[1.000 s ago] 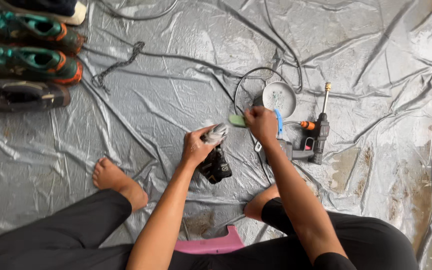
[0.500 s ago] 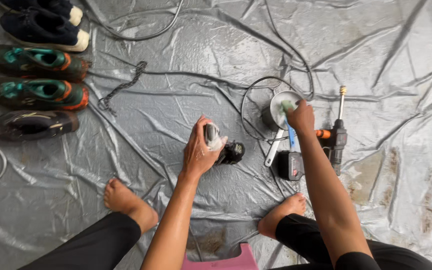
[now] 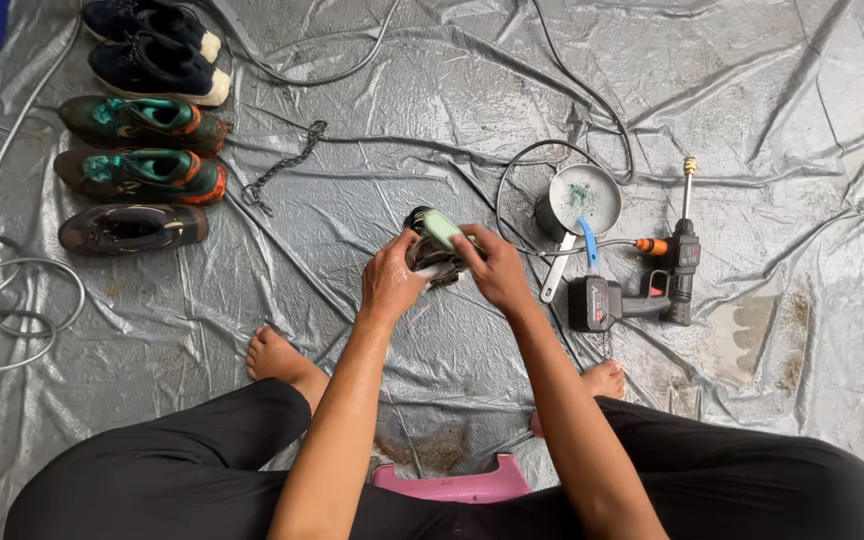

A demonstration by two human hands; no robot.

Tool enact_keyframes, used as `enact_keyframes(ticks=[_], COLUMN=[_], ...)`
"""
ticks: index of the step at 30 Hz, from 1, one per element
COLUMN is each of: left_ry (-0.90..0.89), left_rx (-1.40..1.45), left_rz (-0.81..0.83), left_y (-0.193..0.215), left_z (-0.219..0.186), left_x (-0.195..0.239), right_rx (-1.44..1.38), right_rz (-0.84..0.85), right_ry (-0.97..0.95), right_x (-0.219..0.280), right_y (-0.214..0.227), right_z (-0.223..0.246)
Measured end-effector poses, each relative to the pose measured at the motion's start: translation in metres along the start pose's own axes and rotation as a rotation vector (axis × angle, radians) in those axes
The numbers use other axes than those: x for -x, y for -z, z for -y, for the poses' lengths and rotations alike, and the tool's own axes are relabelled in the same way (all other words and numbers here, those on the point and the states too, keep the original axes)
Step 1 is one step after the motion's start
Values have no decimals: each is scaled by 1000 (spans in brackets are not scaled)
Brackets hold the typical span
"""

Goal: The person scrubs a black shoe with a green brush, repeatedly dipping the brush into a metal bowl of soapy water to clean the shoe's exterior and interior.

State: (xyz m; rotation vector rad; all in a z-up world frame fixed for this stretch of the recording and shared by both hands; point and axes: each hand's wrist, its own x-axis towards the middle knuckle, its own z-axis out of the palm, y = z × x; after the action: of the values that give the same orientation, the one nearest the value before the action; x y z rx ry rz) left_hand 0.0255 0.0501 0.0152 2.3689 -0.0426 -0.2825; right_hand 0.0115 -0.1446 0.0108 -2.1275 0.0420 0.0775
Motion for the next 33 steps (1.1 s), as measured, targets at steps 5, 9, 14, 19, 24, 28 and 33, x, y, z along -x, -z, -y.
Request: enact_keyframes(ticks=[5,9,14,19,24,28,33], left_ry=[-109,-88,15,-97,-67,-75,-107], left_rx=[21,-5,21,216,366,370,442], left_rz=[35,-10,39,-76,-95,-91,-135], left_y=[13,-11,1,-38,-28,-48,-22], left_z=[1,19,-5,8,1,11,-18], left_x=[17,15,34,46,44,34,53], right_rx=[-6,195,-8,-43,-86,-42,-103], right_rz=[-47,42,-61,-61,-129,-119,-161], right_ry=[-9,145,-36,22,-30,45,88], right_x=[2,14,5,18,13,17,14], right_y=[-8,-11,-15,-15,-14,-10,-17], right_z=[-53,18,-58,-10,-73,-21,-32])
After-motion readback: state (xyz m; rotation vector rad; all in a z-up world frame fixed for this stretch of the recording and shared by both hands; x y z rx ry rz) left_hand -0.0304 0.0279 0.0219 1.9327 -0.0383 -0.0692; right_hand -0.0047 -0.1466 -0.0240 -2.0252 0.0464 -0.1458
